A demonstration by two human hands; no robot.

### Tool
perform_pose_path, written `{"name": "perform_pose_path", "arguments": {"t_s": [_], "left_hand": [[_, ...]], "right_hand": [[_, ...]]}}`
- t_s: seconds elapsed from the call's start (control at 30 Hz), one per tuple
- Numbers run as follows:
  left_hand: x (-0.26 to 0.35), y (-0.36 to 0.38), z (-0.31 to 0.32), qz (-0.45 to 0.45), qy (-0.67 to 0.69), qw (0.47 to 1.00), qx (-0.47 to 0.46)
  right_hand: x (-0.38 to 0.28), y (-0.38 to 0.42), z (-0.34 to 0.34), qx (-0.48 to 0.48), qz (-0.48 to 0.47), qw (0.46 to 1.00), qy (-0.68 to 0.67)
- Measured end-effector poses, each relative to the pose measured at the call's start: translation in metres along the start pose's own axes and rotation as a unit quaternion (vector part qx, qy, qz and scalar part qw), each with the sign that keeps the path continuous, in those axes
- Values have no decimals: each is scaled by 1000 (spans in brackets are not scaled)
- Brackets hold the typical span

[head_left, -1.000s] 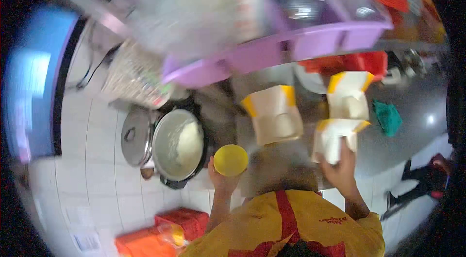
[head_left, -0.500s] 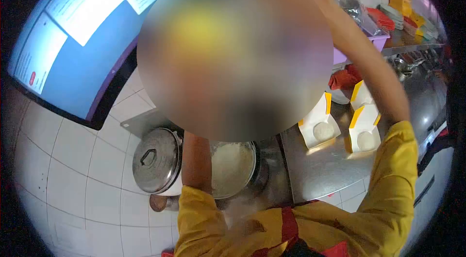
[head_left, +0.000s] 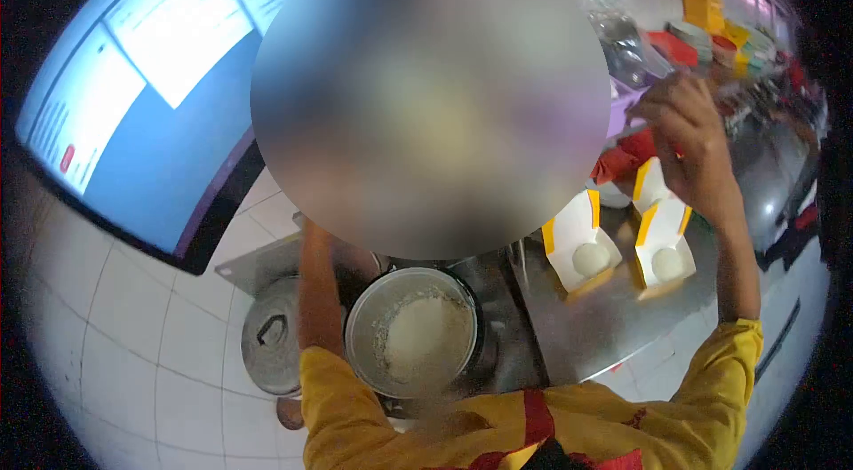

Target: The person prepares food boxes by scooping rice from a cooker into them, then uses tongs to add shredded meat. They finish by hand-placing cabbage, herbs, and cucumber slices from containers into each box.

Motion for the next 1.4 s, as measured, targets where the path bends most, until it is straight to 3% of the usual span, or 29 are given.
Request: {"name": "perform_pose_path", "arguments": {"t_s": [0.1, 0.27, 0.4, 0.6, 0.7, 0.8, 0.87, 0.93, 0.97, 1.03, 1.07, 1.13, 1.2, 1.23, 1.33, 1.4], "left_hand": [[-61, -70, 18, 57, -127, 990, -27], [-68, -91, 12, 63, -133, 975, -169], [-17, -5, -30, 81, -76, 968, -224], [30, 209, -94, 1, -46, 899, -435], [37, 291, -116, -55, -54, 871, -484], [39, 338, -133, -117, -64, 871, -472], [45, 357, -133, -149, -70, 878, -449], [55, 374, -128, -171, -80, 883, -429], [61, 385, -121, -181, -87, 885, -421], [72, 413, -101, -199, -95, 886, -408], [57, 443, -87, -205, -93, 888, -401], [18, 509, -38, -224, 103, 893, -376], [43, 559, -32, -263, 88, 872, -402], [54, 585, -35, -275, 82, 860, -423], [79, 660, -59, -309, 79, 801, -508], [92, 696, -61, -328, 107, 756, -556]], "right_hand": [[-14, 41, 22, -63, 107, 986, -116], [-62, 92, 30, -80, 208, 948, -227], [-125, 154, 17, -93, 330, 906, -250], [-234, 271, -3, -180, 548, 783, -234], [-261, 298, -1, -216, 573, 745, -264], [-259, 326, 14, -270, 594, 703, -283], [-224, 362, 34, -102, 641, 705, -286], [-188, 404, 58, 4, 785, 546, -293], [-165, 415, 72, 4, 779, 552, -299], [-127, 451, 95, 129, 885, 406, -190], [-115, 481, 120, 127, 881, 412, -194], [-90, 549, 175, 78, 810, 578, -62], [-86, 588, 207, 83, 820, 566, -4], [-88, 589, 203, 117, 820, 557, -63], [-89, 515, 90, 146, 835, 503, -170], [-92, 572, 91, 157, 812, 519, -218]]}}
Point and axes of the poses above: each hand's wrist, its own y-axis away from the middle knuckle, its own z-axis out of the palm, x = y × z, the point moved 3 cm from there along -y, towards the middle knuckle, and after that the axes turned 14 degrees about -z, right-handed, at the moved point
